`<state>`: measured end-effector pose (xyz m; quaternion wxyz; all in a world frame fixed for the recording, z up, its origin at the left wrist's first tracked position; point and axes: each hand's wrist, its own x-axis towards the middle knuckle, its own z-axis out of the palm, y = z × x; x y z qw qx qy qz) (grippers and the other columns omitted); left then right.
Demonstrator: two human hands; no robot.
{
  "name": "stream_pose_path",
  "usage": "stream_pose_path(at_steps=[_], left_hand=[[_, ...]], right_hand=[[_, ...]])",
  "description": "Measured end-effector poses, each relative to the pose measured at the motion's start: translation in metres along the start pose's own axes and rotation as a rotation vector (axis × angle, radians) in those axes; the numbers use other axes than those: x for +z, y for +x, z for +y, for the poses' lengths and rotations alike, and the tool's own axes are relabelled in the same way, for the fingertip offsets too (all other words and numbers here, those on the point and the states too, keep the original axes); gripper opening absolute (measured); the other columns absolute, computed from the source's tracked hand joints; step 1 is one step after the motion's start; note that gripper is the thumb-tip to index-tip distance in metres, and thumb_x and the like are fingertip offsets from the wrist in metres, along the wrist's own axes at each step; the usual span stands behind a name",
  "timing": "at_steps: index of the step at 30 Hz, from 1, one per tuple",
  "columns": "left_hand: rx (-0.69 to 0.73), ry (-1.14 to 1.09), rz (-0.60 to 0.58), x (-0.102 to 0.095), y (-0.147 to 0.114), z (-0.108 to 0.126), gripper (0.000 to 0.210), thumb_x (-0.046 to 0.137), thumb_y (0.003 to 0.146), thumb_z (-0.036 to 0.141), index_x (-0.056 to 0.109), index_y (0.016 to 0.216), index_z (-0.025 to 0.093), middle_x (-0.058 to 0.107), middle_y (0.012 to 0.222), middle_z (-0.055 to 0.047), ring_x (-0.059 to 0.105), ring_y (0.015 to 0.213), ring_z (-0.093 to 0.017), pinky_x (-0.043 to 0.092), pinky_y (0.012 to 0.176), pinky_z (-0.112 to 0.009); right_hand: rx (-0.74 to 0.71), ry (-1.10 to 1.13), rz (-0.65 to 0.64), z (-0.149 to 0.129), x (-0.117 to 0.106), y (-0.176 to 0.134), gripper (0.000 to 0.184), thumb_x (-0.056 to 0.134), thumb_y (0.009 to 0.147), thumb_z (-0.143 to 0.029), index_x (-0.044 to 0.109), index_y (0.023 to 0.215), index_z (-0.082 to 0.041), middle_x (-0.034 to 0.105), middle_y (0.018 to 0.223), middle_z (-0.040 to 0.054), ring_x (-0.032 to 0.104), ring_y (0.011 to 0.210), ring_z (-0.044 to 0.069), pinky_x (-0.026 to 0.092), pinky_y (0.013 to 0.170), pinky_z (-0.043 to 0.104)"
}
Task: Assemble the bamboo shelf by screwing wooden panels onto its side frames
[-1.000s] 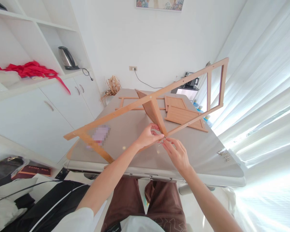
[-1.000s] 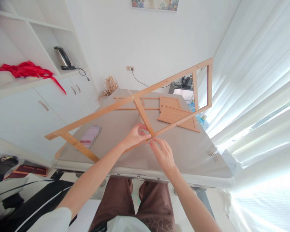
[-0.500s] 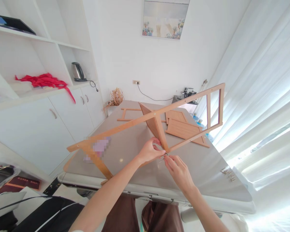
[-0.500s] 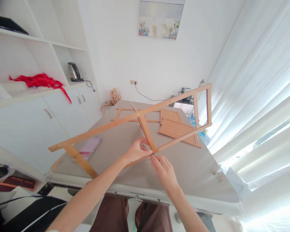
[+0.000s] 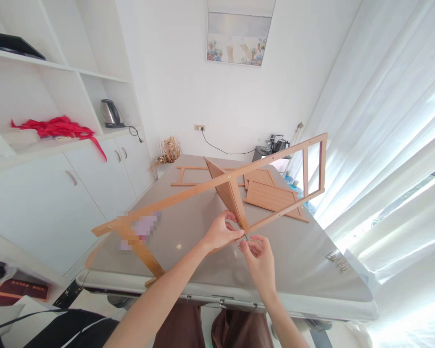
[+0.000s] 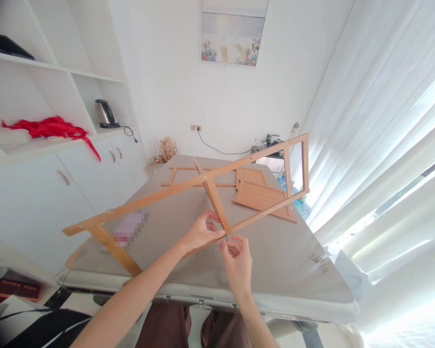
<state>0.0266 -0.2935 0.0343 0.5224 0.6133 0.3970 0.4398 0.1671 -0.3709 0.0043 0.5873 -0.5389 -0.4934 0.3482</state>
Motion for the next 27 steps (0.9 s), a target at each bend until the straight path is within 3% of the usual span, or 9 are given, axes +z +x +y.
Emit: stream_pose_path(at_steps=[2,5,9,13,19,24,27], left_hand=[[0.005,0.018,0.003,0.000,-0.001,0.002,0.041,0.080,0.071,0.025,0.052,0.099,0.018,0.059,0.115,-0.009,0.064,0.068,-0.010,0.054,0.051,-0.022],[-0.025,0.017,-0.008,0.000,-0.002,0.007,0.040,0.080,0.071,0.026,0.052,0.098,0.018,0.058,0.115,-0.009,0.063,0.069,-0.011,0.056,0.050,-0.024],[-0.037,0.019,-0.029,0.000,-0.002,0.005,0.042,0.080,0.071,0.031,0.052,0.099,0.019,0.058,0.118,-0.008,0.064,0.074,-0.012,0.059,0.051,-0.026],[-0.039,0.047,-0.045,-0.001,-0.002,0.000,0.044,0.081,0.071,0.033,0.053,0.101,0.020,0.061,0.113,-0.007,0.065,0.070,-0.012,0.058,0.052,-0.025],[-0.049,0.047,-0.039,-0.001,-0.002,0.001,0.048,0.084,0.068,0.036,0.054,0.102,0.019,0.062,0.114,-0.009,0.065,0.067,-0.011,0.055,0.049,-0.022],[-0.071,0.118,-0.076,-0.004,-0.003,0.003,0.047,0.080,0.072,0.035,0.052,0.106,0.019,0.066,0.098,-0.005,0.066,0.058,-0.012,0.056,0.055,-0.027],[-0.056,0.130,-0.078,-0.004,-0.004,0.004,0.046,0.080,0.072,0.034,0.052,0.106,0.018,0.066,0.100,-0.006,0.066,0.057,-0.012,0.056,0.054,-0.027]], right_hand=[[0.035,0.032,-0.009,0.000,0.000,-0.002,0.032,0.068,0.084,-0.048,0.053,0.096,-0.023,0.075,0.082,0.0044,0.073,0.078,0.021,0.057,0.074,0.032],[-0.049,-0.143,0.050,0.004,-0.010,-0.004,0.027,0.065,0.087,-0.047,0.063,0.096,-0.022,0.075,0.087,0.0049,0.072,0.080,0.021,0.056,0.073,0.031],[-0.347,-0.476,0.084,0.013,-0.029,-0.003,0.020,0.059,0.093,-0.039,0.072,0.098,-0.024,0.073,0.093,0.0048,0.067,0.086,0.020,0.054,0.073,0.031],[-0.611,-0.578,0.047,0.018,-0.039,0.005,0.016,0.058,0.095,-0.030,0.073,0.100,-0.026,0.071,0.095,0.0046,0.064,0.089,0.019,0.051,0.082,0.034],[-0.671,-0.594,0.050,0.020,-0.039,0.014,0.014,0.058,0.096,-0.025,0.072,0.098,-0.025,0.070,0.094,0.0048,0.064,0.089,0.019,0.050,0.082,0.036],[-0.714,-0.616,0.016,0.024,-0.041,0.015,0.013,0.059,0.096,-0.023,0.071,0.099,-0.025,0.071,0.095,0.0039,0.063,0.089,0.019,0.049,0.082,0.036],[-0.740,-0.619,-0.008,0.026,-0.043,0.015,0.013,0.058,0.096,-0.020,0.070,0.099,-0.025,0.071,0.095,0.0037,0.063,0.088,0.018,0.048,0.082,0.036]])
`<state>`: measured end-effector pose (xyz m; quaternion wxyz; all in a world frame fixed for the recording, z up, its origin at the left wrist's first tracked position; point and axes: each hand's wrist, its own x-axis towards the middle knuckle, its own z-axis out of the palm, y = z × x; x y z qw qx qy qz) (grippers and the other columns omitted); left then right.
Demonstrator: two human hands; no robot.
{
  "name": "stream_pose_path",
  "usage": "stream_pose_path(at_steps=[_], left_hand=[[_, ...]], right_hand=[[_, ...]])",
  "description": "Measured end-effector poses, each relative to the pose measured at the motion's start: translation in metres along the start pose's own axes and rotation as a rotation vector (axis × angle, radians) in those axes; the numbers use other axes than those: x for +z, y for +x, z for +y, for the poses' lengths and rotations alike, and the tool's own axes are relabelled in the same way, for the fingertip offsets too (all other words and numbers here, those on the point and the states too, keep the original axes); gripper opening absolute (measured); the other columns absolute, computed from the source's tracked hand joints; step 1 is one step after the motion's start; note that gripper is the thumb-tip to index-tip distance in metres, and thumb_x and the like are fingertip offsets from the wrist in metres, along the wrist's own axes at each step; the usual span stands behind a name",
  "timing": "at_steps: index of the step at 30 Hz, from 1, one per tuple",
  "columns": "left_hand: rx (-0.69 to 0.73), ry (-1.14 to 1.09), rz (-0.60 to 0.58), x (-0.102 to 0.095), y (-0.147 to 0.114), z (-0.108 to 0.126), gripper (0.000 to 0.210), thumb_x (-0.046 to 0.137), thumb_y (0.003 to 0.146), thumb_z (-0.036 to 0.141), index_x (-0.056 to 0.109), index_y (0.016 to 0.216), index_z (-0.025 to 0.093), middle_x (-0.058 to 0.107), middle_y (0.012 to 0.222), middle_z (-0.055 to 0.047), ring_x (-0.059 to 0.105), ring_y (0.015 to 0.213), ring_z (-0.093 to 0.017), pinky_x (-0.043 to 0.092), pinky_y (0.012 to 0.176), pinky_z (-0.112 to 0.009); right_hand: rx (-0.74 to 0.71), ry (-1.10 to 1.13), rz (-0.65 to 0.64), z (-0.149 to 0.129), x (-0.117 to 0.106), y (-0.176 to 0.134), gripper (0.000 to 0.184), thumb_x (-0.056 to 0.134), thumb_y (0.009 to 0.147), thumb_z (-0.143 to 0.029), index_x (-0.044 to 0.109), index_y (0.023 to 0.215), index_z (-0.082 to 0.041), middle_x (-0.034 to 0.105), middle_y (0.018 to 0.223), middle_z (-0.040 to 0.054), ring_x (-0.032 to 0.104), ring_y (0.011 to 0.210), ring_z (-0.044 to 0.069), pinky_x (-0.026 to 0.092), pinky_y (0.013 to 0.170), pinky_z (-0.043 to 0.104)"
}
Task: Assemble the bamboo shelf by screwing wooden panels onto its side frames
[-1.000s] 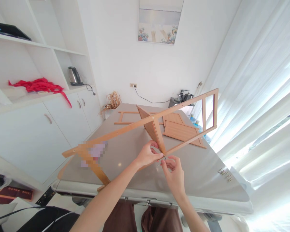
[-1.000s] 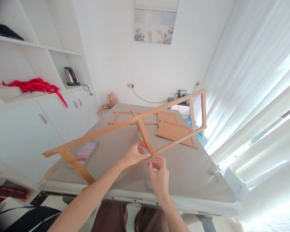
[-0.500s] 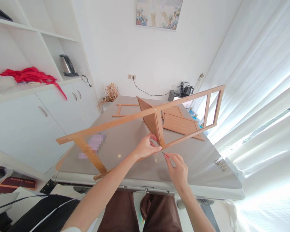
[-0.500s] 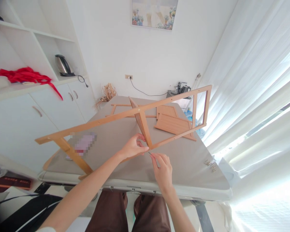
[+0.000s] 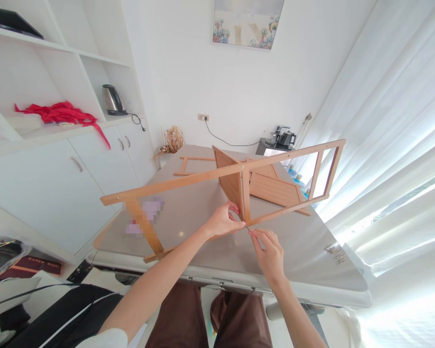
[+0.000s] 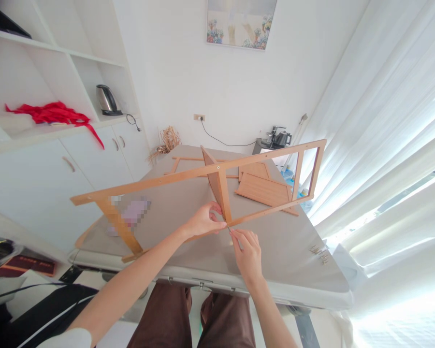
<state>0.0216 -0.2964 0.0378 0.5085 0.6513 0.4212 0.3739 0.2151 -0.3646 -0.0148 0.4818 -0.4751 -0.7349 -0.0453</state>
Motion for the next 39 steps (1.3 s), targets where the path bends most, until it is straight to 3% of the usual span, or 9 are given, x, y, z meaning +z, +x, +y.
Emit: stream_pose_path(at_steps=[5,9,17,21,24,30,35,39], left_hand=[[0.015,-0.041,0.013,0.001,0.000,-0.001,0.045,0.082,0.069,0.031,0.053,0.102,0.018,0.061,0.117,-0.011,0.066,0.066,-0.011,0.056,0.050,-0.025],[-0.005,-0.071,0.021,0.002,-0.001,0.002,0.047,0.084,0.067,0.030,0.054,0.101,0.017,0.061,0.118,-0.012,0.066,0.069,-0.012,0.057,0.049,-0.025],[-0.028,-0.023,-0.003,-0.001,-0.003,0.008,0.047,0.081,0.072,0.033,0.052,0.105,0.018,0.067,0.090,-0.004,0.065,0.055,-0.011,0.054,0.052,-0.024],[-0.003,-0.028,0.013,-0.002,-0.003,0.005,0.047,0.082,0.070,0.034,0.054,0.104,0.018,0.064,0.111,-0.009,0.065,0.060,-0.010,0.054,0.050,-0.023],[0.007,-0.016,0.009,-0.003,-0.003,0.003,0.047,0.082,0.070,0.035,0.054,0.104,0.018,0.063,0.115,-0.009,0.066,0.062,-0.010,0.054,0.051,-0.023],[0.019,-0.036,0.012,-0.003,-0.003,0.002,0.045,0.081,0.071,0.035,0.054,0.104,0.018,0.062,0.116,-0.009,0.066,0.060,-0.010,0.055,0.051,-0.025],[-0.006,-0.025,0.014,-0.003,-0.006,0.001,0.048,0.081,0.071,0.037,0.053,0.104,0.019,0.067,0.097,-0.005,0.066,0.057,-0.012,0.055,0.053,-0.026],[-0.034,0.003,-0.010,-0.004,-0.009,-0.004,0.049,0.080,0.071,0.039,0.053,0.107,0.020,0.065,0.078,0.001,0.067,0.056,-0.014,0.055,0.056,-0.027]], right_hand=[[-0.009,0.009,-0.013,0.000,-0.001,-0.001,0.013,0.057,0.096,-0.020,0.069,0.099,-0.025,0.071,0.096,0.0038,0.063,0.089,0.018,0.048,0.082,0.036],[-0.012,0.003,-0.017,-0.001,-0.002,0.000,0.014,0.057,0.096,-0.020,0.069,0.099,-0.025,0.071,0.096,0.0041,0.064,0.088,0.018,0.048,0.082,0.036],[-0.010,0.002,-0.031,-0.003,-0.003,0.002,0.016,0.055,0.097,-0.023,0.070,0.101,-0.026,0.071,0.097,0.0046,0.064,0.088,0.019,0.049,0.082,0.037],[-0.031,-0.043,-0.104,-0.005,-0.010,0.008,0.018,0.052,0.098,-0.025,0.070,0.100,-0.025,0.071,0.095,0.0051,0.064,0.087,0.020,0.048,0.081,0.037],[-0.062,-0.073,-0.180,-0.007,-0.015,0.013,0.020,0.051,0.099,-0.023,0.071,0.102,-0.026,0.071,0.094,0.0047,0.064,0.087,0.020,0.047,0.080,0.036],[0.092,-0.011,-0.089,-0.016,-0.010,0.010,0.018,0.054,0.098,-0.030,0.072,0.097,-0.025,0.071,0.091,0.0045,0.064,0.085,0.019,0.051,0.077,0.034],[0.198,0.006,-0.028,-0.022,0.000,-0.001,0.021,0.054,0.097,-0.033,0.073,0.097,-0.025,0.072,0.090,0.0053,0.066,0.084,0.019,0.053,0.067,0.029],[0.222,-0.003,-0.033,-0.024,0.004,-0.005,0.020,0.053,0.097,-0.033,0.071,0.097,-0.024,0.071,0.089,0.0055,0.066,0.083,0.019,0.054,0.072,0.031]])
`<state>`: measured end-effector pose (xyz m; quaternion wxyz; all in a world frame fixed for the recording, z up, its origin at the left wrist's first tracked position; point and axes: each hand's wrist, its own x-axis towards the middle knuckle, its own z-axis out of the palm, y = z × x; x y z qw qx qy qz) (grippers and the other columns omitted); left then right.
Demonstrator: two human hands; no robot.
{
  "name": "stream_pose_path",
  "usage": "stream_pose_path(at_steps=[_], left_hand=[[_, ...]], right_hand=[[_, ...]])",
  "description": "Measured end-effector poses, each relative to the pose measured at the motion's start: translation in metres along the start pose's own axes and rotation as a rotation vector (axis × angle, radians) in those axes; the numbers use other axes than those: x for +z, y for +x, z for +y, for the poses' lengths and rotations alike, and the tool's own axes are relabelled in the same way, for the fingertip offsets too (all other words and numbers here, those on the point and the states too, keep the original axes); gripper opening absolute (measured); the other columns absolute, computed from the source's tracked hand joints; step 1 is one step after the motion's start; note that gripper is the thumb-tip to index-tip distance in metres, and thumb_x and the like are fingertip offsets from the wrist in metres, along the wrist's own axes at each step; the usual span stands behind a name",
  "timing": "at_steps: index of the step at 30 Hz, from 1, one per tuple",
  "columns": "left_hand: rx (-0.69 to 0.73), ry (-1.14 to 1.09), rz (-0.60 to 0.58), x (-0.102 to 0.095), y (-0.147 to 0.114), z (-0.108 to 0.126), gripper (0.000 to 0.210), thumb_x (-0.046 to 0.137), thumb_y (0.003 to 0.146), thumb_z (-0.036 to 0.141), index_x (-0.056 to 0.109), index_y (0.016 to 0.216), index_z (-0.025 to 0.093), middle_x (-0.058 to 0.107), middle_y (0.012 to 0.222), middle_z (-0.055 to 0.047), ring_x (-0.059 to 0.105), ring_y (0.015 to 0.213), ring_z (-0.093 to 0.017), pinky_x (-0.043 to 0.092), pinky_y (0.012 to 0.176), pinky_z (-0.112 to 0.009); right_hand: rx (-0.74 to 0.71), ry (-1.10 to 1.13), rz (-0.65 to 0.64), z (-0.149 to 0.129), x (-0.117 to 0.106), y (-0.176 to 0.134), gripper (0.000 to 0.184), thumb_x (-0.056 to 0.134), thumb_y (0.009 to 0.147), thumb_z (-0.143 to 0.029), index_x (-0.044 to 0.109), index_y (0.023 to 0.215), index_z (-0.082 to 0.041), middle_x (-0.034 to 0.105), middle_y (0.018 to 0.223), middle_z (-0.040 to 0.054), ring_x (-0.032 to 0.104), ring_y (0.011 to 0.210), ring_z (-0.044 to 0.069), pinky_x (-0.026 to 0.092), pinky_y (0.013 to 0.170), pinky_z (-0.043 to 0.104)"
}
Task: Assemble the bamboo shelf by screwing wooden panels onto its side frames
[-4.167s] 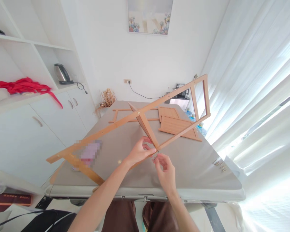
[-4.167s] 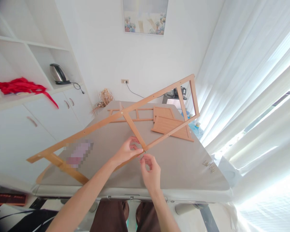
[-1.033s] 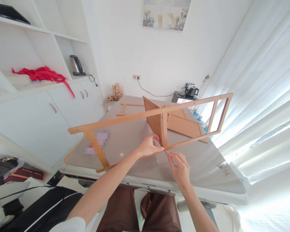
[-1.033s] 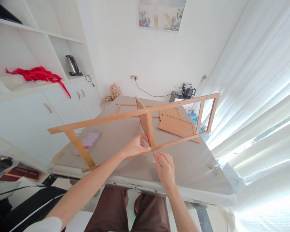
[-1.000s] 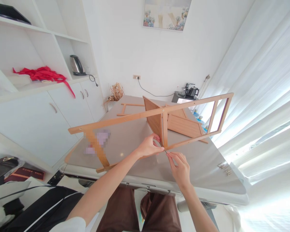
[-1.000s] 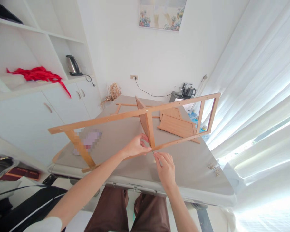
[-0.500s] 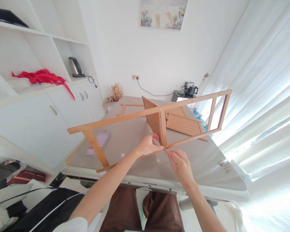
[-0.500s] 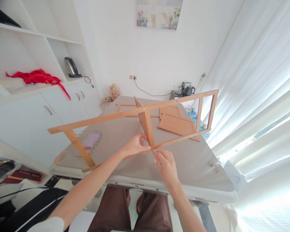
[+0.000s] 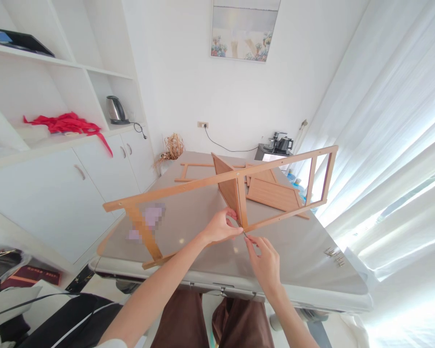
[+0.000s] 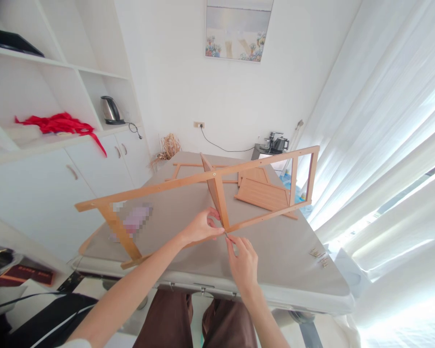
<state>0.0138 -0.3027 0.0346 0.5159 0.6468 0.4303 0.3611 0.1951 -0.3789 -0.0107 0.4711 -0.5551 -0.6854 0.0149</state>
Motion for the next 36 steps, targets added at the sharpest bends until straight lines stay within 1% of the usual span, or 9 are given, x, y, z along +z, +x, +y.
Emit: stream_pose_path(at_steps=[3,10,14,19,21,22,24,30,36], left_hand=[[-0.004,0.022,0.007,0.000,-0.001,-0.004,0.049,0.080,0.071,0.039,0.053,0.107,0.020,0.065,0.076,0.002,0.067,0.054,-0.015,0.055,0.056,-0.028],[0.009,0.026,-0.004,-0.001,-0.003,-0.005,0.048,0.079,0.072,0.038,0.053,0.108,0.020,0.064,0.076,0.002,0.068,0.056,-0.016,0.055,0.056,-0.028],[0.002,0.011,-0.016,-0.003,-0.007,-0.004,0.048,0.079,0.072,0.038,0.052,0.107,0.019,0.064,0.077,0.002,0.067,0.054,-0.015,0.055,0.055,-0.028],[0.037,-0.008,0.009,-0.004,-0.013,-0.004,0.046,0.081,0.069,0.033,0.053,0.103,0.019,0.066,0.088,-0.002,0.067,0.062,-0.014,0.055,0.053,-0.026],[0.022,0.015,0.019,-0.004,-0.015,-0.005,0.044,0.079,0.071,0.032,0.052,0.104,0.019,0.065,0.079,0.001,0.066,0.059,-0.014,0.053,0.052,-0.025],[-0.002,0.035,-0.007,-0.005,-0.016,-0.006,0.043,0.077,0.073,0.032,0.052,0.105,0.019,0.064,0.073,0.002,0.066,0.056,-0.014,0.053,0.053,-0.025],[-0.010,0.057,-0.023,-0.007,-0.018,-0.008,0.041,0.075,0.076,0.032,0.051,0.107,0.019,0.065,0.070,0.003,0.067,0.055,-0.014,0.052,0.054,-0.025],[0.028,0.069,0.018,-0.012,-0.027,-0.007,0.040,0.075,0.075,0.033,0.052,0.104,0.021,0.068,0.106,-0.005,0.068,0.062,-0.013,0.054,0.056,-0.026],[0.015,0.080,0.012,-0.016,-0.036,-0.006,0.042,0.075,0.075,0.035,0.051,0.106,0.019,0.069,0.096,-0.004,0.068,0.063,-0.013,0.053,0.056,-0.024]], right_hand=[[-0.022,-0.003,-0.045,-0.001,0.001,0.000,0.019,0.053,0.097,-0.031,0.070,0.101,-0.024,0.071,0.090,0.0050,0.066,0.085,0.020,0.053,0.077,0.033],[-0.030,-0.021,-0.018,-0.003,0.004,-0.005,0.019,0.052,0.098,-0.031,0.069,0.101,-0.025,0.070,0.088,0.0043,0.064,0.080,0.019,0.051,0.069,0.030],[-0.034,-0.014,-0.051,-0.007,0.004,-0.005,0.018,0.051,0.098,-0.031,0.068,0.098,-0.024,0.069,0.088,0.0037,0.063,0.081,0.019,0.050,0.072,0.031],[-0.089,-0.055,-0.126,-0.012,0.005,-0.001,0.017,0.051,0.099,-0.032,0.065,0.097,-0.022,0.068,0.088,0.0035,0.061,0.084,0.020,0.047,0.077,0.032],[-0.107,-0.073,-0.124,-0.015,0.007,0.000,0.019,0.049,0.100,-0.030,0.064,0.093,-0.022,0.067,0.083,0.0026,0.060,0.080,0.019,0.045,0.074,0.031],[-0.119,-0.087,-0.118,-0.016,0.009,0.001,0.020,0.048,0.100,-0.029,0.064,0.091,-0.022,0.066,0.080,0.0022,0.060,0.078,0.019,0.044,0.072,0.031],[-0.143,-0.126,-0.097,-0.019,0.013,0.000,0.021,0.047,0.100,-0.027,0.062,0.085,-0.022,0.064,0.074,0.0014,0.057,0.074,0.019,0.040,0.069,0.031],[-0.184,-0.232,-0.061,-0.026,0.023,-0.004,0.027,0.043,0.101,-0.023,0.057,0.078,-0.021,0.060,0.070,0.0012,0.054,0.068,0.018,0.034,0.068,0.031],[-0.194,-0.266,-0.018,-0.029,0.031,-0.013,0.031,0.041,0.102,-0.025,0.058,0.078,-0.022,0.060,0.066,0.0012,0.056,0.065,0.017,0.033,0.067,0.030]])
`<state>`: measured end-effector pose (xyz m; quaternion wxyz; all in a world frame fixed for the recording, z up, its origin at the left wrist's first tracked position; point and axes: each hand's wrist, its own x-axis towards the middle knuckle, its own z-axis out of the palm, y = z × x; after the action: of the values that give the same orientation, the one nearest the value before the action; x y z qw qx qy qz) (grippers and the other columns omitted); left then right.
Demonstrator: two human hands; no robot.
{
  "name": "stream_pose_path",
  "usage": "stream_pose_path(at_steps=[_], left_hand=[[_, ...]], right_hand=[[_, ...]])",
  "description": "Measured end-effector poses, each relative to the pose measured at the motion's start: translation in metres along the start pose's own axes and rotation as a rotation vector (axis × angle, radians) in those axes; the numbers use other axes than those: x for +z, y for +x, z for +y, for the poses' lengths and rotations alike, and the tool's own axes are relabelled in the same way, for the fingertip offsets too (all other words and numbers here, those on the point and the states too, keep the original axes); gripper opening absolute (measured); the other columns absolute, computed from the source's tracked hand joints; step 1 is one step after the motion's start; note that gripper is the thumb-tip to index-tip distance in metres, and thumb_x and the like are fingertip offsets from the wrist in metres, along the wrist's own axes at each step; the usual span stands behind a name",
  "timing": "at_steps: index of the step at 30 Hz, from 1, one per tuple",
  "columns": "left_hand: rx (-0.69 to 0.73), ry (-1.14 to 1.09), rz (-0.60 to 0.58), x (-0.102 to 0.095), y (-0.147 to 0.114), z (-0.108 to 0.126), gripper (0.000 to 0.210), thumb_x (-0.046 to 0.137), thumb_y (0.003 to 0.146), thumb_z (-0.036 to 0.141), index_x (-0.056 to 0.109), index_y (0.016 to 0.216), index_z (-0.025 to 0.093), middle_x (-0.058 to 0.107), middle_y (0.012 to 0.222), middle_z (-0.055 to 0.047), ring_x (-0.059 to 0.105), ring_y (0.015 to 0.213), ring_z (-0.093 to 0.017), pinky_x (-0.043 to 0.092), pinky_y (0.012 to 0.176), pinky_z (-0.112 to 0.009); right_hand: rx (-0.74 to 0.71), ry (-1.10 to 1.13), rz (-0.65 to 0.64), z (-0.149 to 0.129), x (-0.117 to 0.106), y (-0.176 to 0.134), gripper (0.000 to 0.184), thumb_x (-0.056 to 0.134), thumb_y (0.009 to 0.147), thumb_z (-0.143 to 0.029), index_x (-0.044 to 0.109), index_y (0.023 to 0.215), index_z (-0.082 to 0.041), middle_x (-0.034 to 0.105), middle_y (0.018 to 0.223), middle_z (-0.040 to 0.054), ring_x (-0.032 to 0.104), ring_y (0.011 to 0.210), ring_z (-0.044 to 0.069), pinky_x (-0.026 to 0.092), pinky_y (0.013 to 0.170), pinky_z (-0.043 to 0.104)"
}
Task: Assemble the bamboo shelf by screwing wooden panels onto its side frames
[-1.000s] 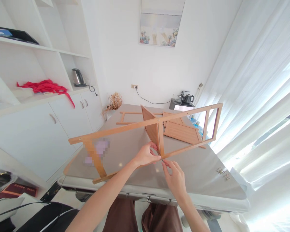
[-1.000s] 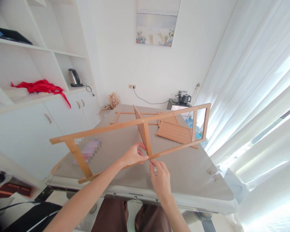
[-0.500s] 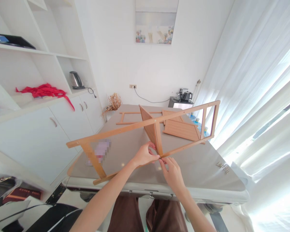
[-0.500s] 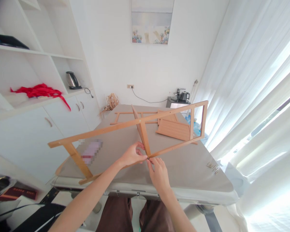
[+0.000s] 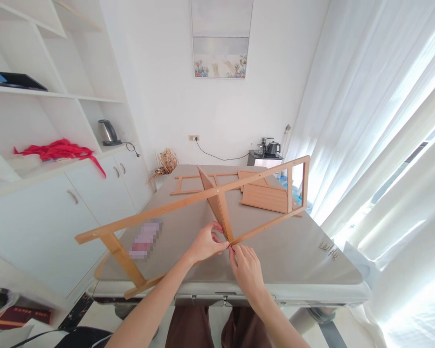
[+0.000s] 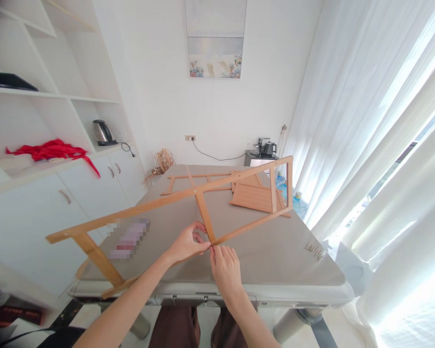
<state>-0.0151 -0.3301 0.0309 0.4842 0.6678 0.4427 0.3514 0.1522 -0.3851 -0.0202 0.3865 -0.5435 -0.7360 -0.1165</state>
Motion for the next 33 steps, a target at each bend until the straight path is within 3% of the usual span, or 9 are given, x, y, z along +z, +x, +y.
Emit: stream_pose_path(at_steps=[6,11,17,24,30,33], left_hand=[[0.040,0.029,0.029,-0.001,-0.008,-0.001,0.040,0.074,0.075,0.033,0.051,0.104,0.020,0.066,0.113,-0.006,0.066,0.058,-0.010,0.053,0.056,-0.025],[0.024,0.057,-0.004,-0.005,-0.017,-0.005,0.041,0.075,0.074,0.032,0.050,0.105,0.021,0.069,0.103,-0.003,0.067,0.056,-0.012,0.051,0.052,-0.024],[0.007,0.066,-0.046,-0.011,-0.029,-0.003,0.043,0.075,0.073,0.030,0.050,0.106,0.020,0.067,0.075,0.002,0.067,0.054,-0.015,0.053,0.055,-0.026],[0.028,0.017,-0.001,-0.013,-0.035,0.009,0.043,0.076,0.072,0.030,0.050,0.104,0.019,0.068,0.087,-0.002,0.067,0.059,-0.013,0.055,0.056,-0.027],[0.028,0.094,0.000,-0.019,-0.036,0.002,0.042,0.075,0.072,0.031,0.050,0.104,0.020,0.070,0.091,-0.001,0.066,0.055,-0.013,0.050,0.054,-0.025],[0.026,0.140,-0.037,-0.027,-0.037,-0.002,0.041,0.072,0.073,0.030,0.051,0.106,0.020,0.070,0.078,0.002,0.067,0.058,-0.014,0.051,0.062,-0.027]], right_hand=[[0.077,0.001,0.025,-0.010,0.005,-0.010,0.033,0.040,0.103,-0.027,0.059,0.077,-0.022,0.062,0.064,0.0007,0.056,0.056,0.016,0.031,0.057,0.029],[0.042,0.023,-0.008,-0.014,0.000,-0.019,0.032,0.039,0.104,-0.031,0.062,0.083,-0.023,0.064,0.068,0.0004,0.060,0.061,0.016,0.035,0.059,0.027],[-0.003,0.012,-0.006,-0.023,-0.004,-0.029,0.033,0.039,0.105,-0.031,0.064,0.085,-0.022,0.064,0.069,0.0020,0.058,0.065,0.018,0.037,0.067,0.029],[0.010,0.043,0.039,-0.026,-0.002,-0.029,0.026,0.044,0.103,-0.025,0.065,0.089,-0.021,0.064,0.070,0.0026,0.056,0.063,0.017,0.036,0.066,0.031],[-0.025,0.093,0.029,-0.022,-0.021,-0.032,0.021,0.048,0.102,-0.029,0.064,0.091,-0.022,0.065,0.074,0.0014,0.057,0.069,0.016,0.041,0.073,0.030],[0.081,0.120,0.017,-0.006,-0.037,-0.040,0.024,0.044,0.102,-0.031,0.062,0.090,-0.022,0.063,0.076,0.0018,0.058,0.071,0.016,0.043,0.071,0.028]])
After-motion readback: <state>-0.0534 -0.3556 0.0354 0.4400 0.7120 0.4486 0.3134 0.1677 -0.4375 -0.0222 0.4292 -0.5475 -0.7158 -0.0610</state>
